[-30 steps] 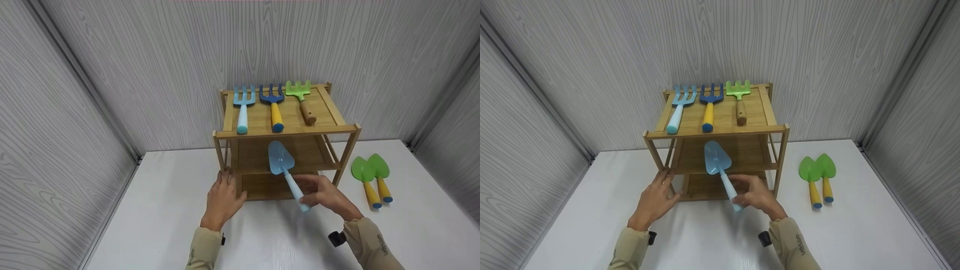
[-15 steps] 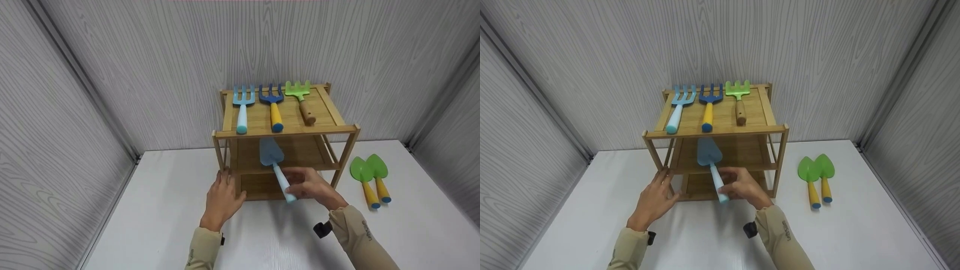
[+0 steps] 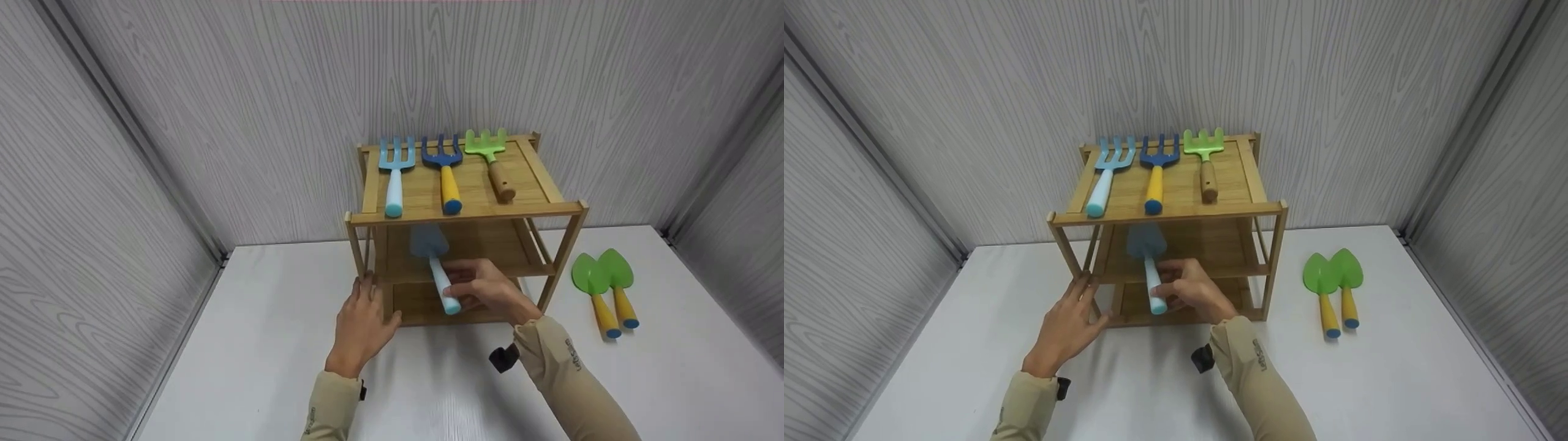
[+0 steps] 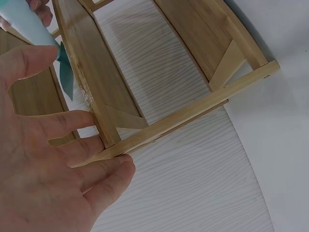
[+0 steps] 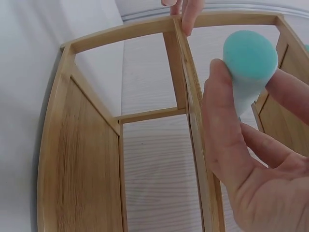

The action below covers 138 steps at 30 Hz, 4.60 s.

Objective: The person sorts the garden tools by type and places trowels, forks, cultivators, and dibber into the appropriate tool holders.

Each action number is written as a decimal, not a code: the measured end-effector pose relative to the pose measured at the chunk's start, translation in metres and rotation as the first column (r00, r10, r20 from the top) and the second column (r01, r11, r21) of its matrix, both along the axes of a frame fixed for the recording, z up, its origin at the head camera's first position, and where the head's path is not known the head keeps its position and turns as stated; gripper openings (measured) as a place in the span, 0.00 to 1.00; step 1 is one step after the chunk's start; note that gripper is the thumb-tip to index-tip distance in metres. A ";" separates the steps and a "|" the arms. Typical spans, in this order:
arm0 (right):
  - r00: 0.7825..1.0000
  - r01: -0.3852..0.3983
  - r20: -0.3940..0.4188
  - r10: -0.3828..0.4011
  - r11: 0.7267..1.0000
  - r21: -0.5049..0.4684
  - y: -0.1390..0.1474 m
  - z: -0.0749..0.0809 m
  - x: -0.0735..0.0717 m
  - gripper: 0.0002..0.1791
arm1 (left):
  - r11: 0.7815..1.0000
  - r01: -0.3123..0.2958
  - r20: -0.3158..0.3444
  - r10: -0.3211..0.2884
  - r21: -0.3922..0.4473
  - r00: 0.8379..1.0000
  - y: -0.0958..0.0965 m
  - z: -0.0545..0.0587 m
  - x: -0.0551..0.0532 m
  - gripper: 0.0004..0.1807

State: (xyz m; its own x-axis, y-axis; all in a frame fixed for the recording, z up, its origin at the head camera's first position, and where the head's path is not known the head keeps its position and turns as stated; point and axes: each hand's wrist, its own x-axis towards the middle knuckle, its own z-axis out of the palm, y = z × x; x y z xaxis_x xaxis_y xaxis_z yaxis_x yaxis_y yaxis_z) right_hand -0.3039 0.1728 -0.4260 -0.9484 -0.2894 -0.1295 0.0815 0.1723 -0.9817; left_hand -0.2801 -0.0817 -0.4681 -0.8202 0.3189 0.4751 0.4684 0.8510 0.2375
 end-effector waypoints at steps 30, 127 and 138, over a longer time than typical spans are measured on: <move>0.999 0.030 0.035 -0.032 0.999 0.043 -0.038 0.017 -0.035 0.33 | 1.000 0.002 -0.039 -0.002 -0.003 0.999 0.001 -0.001 0.000 0.35; 0.991 0.128 -0.041 -0.127 0.992 0.009 0.080 0.009 0.016 0.36 | 1.000 0.007 -0.059 -0.007 0.004 0.998 0.001 -0.004 -0.001 0.34; 0.994 0.094 -0.057 -0.093 0.996 0.001 0.109 0.004 0.024 0.37 | 1.000 0.008 -0.039 -0.008 0.011 0.999 0.001 -0.005 0.000 0.35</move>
State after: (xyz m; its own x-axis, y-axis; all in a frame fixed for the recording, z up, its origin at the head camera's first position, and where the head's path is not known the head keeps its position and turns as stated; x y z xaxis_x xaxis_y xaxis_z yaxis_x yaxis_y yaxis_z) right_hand -0.2796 0.2817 -0.4225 -0.9772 -0.1986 -0.0755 0.0415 0.1703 -0.9845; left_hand -0.2803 -0.0810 -0.4729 -0.7983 0.3200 0.5102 0.4843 0.8447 0.2280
